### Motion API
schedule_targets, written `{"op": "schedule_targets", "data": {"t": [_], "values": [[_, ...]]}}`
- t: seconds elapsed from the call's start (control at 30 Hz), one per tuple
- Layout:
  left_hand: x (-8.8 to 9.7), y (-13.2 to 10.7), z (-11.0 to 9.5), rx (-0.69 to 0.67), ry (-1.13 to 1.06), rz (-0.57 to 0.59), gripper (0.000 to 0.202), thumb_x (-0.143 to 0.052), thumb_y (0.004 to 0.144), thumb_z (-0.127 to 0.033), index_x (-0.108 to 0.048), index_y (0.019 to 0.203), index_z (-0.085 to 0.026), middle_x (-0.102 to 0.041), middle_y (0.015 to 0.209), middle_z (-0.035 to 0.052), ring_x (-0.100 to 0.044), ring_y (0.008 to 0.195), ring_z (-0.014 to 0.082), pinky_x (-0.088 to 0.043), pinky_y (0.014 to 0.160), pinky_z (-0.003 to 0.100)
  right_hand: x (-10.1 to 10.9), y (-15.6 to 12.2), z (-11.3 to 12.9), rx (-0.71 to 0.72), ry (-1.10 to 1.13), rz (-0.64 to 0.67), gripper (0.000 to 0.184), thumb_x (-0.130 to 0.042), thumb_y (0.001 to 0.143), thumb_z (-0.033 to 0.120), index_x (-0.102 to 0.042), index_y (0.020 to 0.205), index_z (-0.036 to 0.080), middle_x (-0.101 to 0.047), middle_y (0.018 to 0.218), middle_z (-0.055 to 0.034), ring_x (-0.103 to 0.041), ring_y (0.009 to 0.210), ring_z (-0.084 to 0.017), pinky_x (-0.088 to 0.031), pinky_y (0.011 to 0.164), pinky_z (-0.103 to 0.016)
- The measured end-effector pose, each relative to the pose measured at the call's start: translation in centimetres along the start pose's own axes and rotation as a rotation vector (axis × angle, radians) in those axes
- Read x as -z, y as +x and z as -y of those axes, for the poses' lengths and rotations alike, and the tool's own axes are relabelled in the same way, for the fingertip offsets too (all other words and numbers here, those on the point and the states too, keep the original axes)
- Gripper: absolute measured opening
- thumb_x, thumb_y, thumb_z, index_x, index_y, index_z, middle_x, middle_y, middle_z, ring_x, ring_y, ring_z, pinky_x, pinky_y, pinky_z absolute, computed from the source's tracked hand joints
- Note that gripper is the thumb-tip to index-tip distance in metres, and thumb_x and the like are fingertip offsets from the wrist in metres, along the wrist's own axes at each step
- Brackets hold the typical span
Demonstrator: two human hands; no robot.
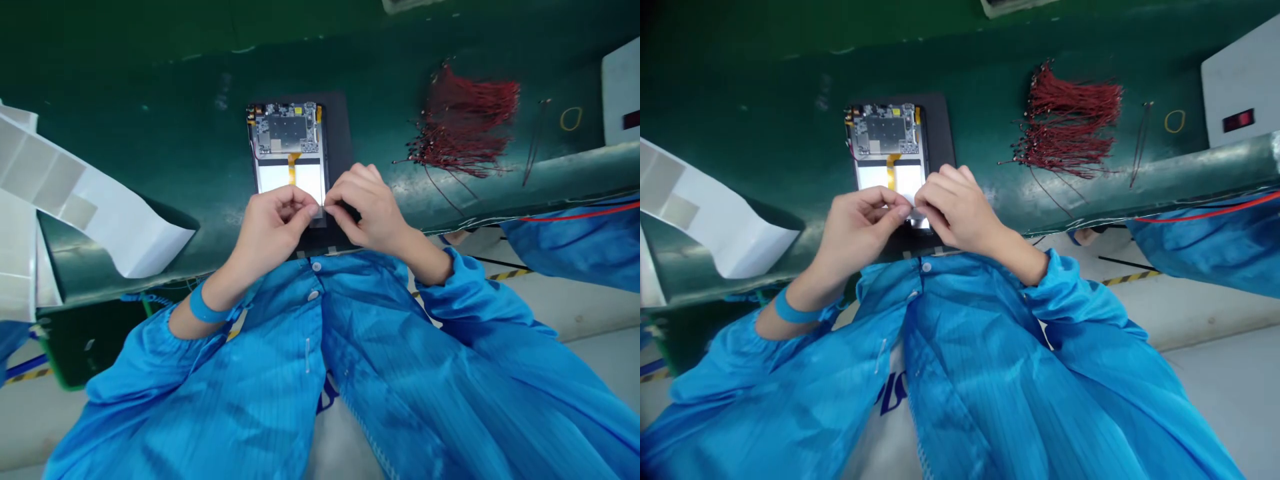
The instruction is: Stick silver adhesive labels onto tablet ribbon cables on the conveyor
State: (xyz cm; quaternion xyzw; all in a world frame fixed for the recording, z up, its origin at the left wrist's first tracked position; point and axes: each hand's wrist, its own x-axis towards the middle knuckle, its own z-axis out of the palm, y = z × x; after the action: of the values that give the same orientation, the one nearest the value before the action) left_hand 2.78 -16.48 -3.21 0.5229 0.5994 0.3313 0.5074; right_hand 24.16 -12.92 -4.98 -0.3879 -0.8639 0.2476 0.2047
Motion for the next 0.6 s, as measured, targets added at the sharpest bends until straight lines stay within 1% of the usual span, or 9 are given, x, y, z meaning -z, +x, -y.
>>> {"op": "schedule_targets", "data": {"t": [0.07,0.13,0.17,0.23,0.3,0.37,0.43,0.53,0.6], "values": [[0.8,-1.3,1.0,-0.034,0.09,-0.041,0.018,-0.073,0.096,-0.033,-0.075,0.102,-0.016,-0.071,0.089,0.0048,-0.062,0.071,0.0153,-0.048,0.066,0.027,-0.9,-0.7,0.5,0.004,0.0,-0.004,0.029,-0.039,0.111,0.035,-0.062,0.096,0.023,-0.063,0.089,-0.0055,-0.055,0.092,-0.025,-0.035,0.086,-0.043],[1.6,-2.6,2.1,-0.112,0.217,-0.12,0.021,-0.068,0.098,-0.033,-0.074,0.113,-0.018,-0.07,0.092,0.0042,-0.06,0.072,0.0152,-0.049,0.069,0.029,-1.9,-1.4,0.9,0.021,-0.013,-0.009,0.027,-0.042,0.11,0.029,-0.062,0.093,0.022,-0.064,0.085,-0.0052,-0.053,0.088,-0.024,-0.033,0.082,-0.041],[1.9,-3.1,2.7,-0.166,0.278,-0.162,0.021,-0.067,0.098,-0.031,-0.074,0.114,-0.018,-0.07,0.094,0.0047,-0.06,0.074,0.0162,-0.05,0.073,0.03,-2.5,-1.6,1.0,0.033,-0.021,-0.008,0.027,-0.043,0.109,0.028,-0.063,0.092,0.022,-0.065,0.085,-0.0054,-0.052,0.086,-0.024,-0.032,0.081,-0.041],[2.4,-4.0,3.9,-0.305,0.403,-0.237,0.017,-0.067,0.097,-0.027,-0.075,0.109,-0.018,-0.069,0.1,0.0076,-0.062,0.086,0.0205,-0.052,0.082,0.035,-3.4,-1.9,1.4,0.057,-0.037,-0.004,0.027,-0.044,0.109,0.027,-0.065,0.092,0.022,-0.067,0.085,-0.0062,-0.051,0.086,-0.024,-0.031,0.08,-0.041],[2.6,-4.6,5.1,-0.461,0.531,-0.279,0.014,-0.066,0.094,-0.024,-0.075,0.104,-0.018,-0.07,0.107,0.0107,-0.063,0.098,0.0253,-0.052,0.09,0.04,-4.1,-1.9,1.6,0.072,-0.048,0.002,0.028,-0.044,0.109,0.026,-0.066,0.092,0.021,-0.069,0.086,-0.0069,-0.051,0.085,-0.024,-0.03,0.079,-0.041],[2.6,-4.9,6.1,-0.574,0.642,-0.272,0.015,-0.066,0.092,-0.021,-0.076,0.104,-0.019,-0.069,0.115,0.0126,-0.062,0.108,0.0285,-0.051,0.094,0.044,-4.4,-1.8,1.8,0.084,-0.06,-0.004,0.029,-0.043,0.109,0.024,-0.066,0.091,0.021,-0.07,0.086,-0.007,-0.051,0.085,-0.024,-0.029,0.078,-0.041],[2.5,-5.1,6.8,-0.642,0.692,-0.239,0.019,-0.067,0.09,-0.019,-0.077,0.106,-0.021,-0.067,0.124,0.0136,-0.059,0.116,0.0303,-0.051,0.098,0.047,-4.5,-1.8,1.9,0.091,-0.079,-0.012,0.03,-0.043,0.109,0.023,-0.066,0.09,0.021,-0.069,0.084,-0.007,-0.051,0.084,-0.024,-0.029,0.077,-0.04],[2.2,-5.1,7.4,-0.701,0.697,-0.207,0.026,-0.067,0.089,-0.016,-0.078,0.11,-0.024,-0.064,0.13,0.0139,-0.056,0.121,0.0324,-0.049,0.102,0.051,-4.5,-1.8,2.0,0.087,-0.105,0.014,0.029,-0.043,0.107,0.021,-0.066,0.091,0.021,-0.069,0.085,-0.0074,-0.052,0.086,-0.024,-0.029,0.076,-0.041],[2.1,-5.1,7.5,-0.713,0.694,-0.188,0.03,-0.068,0.088,-0.016,-0.079,0.114,-0.027,-0.063,0.133,0.0139,-0.054,0.122,0.0332,-0.048,0.104,0.053,-4.4,-1.8,2.0,0.087,-0.117,0.038,0.028,-0.043,0.107,0.021,-0.067,0.091,0.021,-0.069,0.086,-0.0076,-0.052,0.087,-0.025,-0.029,0.077,-0.041]]}}
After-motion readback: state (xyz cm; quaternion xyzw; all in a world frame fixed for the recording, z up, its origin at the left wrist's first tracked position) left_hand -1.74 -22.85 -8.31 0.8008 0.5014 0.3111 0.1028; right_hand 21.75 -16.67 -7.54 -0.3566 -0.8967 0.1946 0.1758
